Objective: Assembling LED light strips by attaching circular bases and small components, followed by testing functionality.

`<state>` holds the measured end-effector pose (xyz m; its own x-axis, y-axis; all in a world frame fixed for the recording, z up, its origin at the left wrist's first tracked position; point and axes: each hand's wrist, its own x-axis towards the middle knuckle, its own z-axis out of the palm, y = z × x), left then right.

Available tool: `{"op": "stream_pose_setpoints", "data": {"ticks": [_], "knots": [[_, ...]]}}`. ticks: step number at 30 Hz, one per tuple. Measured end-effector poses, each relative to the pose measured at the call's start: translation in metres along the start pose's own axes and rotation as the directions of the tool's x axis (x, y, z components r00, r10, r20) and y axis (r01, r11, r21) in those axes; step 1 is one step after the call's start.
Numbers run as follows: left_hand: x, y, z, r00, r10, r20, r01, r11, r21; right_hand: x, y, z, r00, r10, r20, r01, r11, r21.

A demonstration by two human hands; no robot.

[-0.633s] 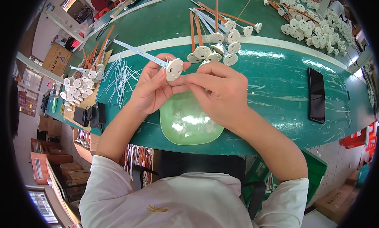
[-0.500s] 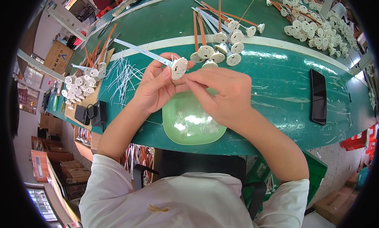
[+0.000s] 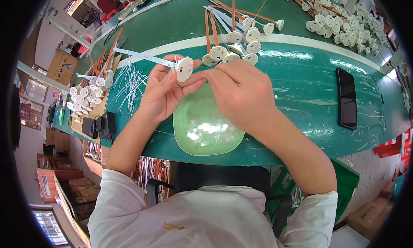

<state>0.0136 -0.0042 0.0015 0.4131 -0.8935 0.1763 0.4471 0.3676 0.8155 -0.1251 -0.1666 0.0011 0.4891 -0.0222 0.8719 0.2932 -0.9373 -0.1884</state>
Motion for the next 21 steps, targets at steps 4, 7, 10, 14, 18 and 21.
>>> {"op": "stream_pose_setpoints", "data": {"ticks": [4, 7, 10, 14, 18, 21], "knots": [[0.001, -0.003, 0.002, 1.0, 0.005, 0.015, -0.004, 1.0, -0.022, 0.0, -0.001, -0.003, 0.999, 0.032, 0.022, -0.032, 0.999, -0.004], [0.0, -0.006, 0.005, 1.0, 0.018, -0.01, -0.017, 1.0, 0.014, 0.003, -0.006, -0.003, 0.998, 0.029, -0.05, -0.024, 0.996, 0.088], [-0.001, -0.006, 0.011, 1.0, 0.0, -0.011, 0.0, 1.0, -0.003, 0.002, -0.008, -0.002, 0.999, 0.031, -0.044, -0.026, 0.994, 0.103], [-0.003, -0.008, 0.01, 0.999, -0.021, -0.027, 0.022, 0.999, 0.029, 0.0, -0.009, -0.001, 0.999, 0.034, -0.034, -0.029, 0.991, 0.13], [-0.005, -0.009, 0.009, 0.999, -0.031, -0.029, 0.032, 0.999, 0.018, 0.0, -0.01, 0.001, 0.998, 0.014, -0.067, -0.004, 0.99, 0.143], [-0.006, -0.011, 0.01, 0.999, -0.03, -0.033, 0.031, 0.999, 0.03, -0.002, -0.011, 0.003, 0.998, -0.02, -0.066, 0.029, 0.992, 0.127]]}}
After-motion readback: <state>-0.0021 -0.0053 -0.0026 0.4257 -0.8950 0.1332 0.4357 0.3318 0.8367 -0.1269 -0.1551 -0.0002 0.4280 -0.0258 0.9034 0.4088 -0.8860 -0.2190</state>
